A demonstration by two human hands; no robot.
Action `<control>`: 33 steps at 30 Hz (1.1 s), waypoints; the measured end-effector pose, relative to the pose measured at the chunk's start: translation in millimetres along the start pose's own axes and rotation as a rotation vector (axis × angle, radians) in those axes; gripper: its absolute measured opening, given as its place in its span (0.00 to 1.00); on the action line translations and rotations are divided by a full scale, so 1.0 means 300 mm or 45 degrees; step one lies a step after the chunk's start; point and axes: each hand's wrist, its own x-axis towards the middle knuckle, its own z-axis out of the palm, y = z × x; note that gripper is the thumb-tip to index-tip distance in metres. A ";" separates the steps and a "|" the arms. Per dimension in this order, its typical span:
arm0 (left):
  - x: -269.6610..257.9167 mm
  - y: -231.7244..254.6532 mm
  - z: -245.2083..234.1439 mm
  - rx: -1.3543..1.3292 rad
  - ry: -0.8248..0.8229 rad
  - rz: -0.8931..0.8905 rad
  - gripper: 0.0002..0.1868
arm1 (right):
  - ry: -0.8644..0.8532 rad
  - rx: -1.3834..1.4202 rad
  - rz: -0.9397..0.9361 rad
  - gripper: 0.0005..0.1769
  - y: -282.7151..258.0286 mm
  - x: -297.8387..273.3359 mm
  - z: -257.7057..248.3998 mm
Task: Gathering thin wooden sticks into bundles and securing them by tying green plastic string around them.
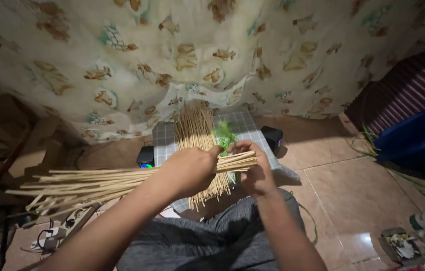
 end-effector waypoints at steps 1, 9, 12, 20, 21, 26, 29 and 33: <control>-0.009 0.017 -0.028 -0.003 -0.001 -0.003 0.21 | 0.000 0.000 0.005 0.30 0.036 0.000 -0.045; -0.022 0.033 -0.055 -0.098 -0.102 -0.112 0.27 | -0.113 0.094 0.148 0.38 -0.062 -0.063 0.129; 0.020 -0.004 0.022 -0.209 -0.066 -0.116 0.24 | -0.208 -0.271 0.047 0.47 -0.076 -0.036 0.098; 0.061 0.029 -0.052 -0.076 0.093 -0.133 0.12 | -0.046 -0.430 0.099 0.43 -0.176 -0.096 0.151; 0.082 0.011 -0.025 -0.036 0.129 -0.184 0.12 | -0.005 -0.709 0.230 0.36 -0.174 -0.113 0.119; 0.203 -0.018 0.060 0.536 0.362 -0.280 0.24 | -0.229 -1.872 0.143 0.11 -0.378 -0.257 0.211; 0.246 -0.004 0.190 0.794 0.282 -0.296 0.24 | -0.500 -2.343 -0.121 0.08 -0.547 -0.235 0.282; 0.197 0.048 0.302 0.814 0.519 -0.070 0.07 | -0.687 -2.338 -0.422 0.08 -0.692 -0.022 0.281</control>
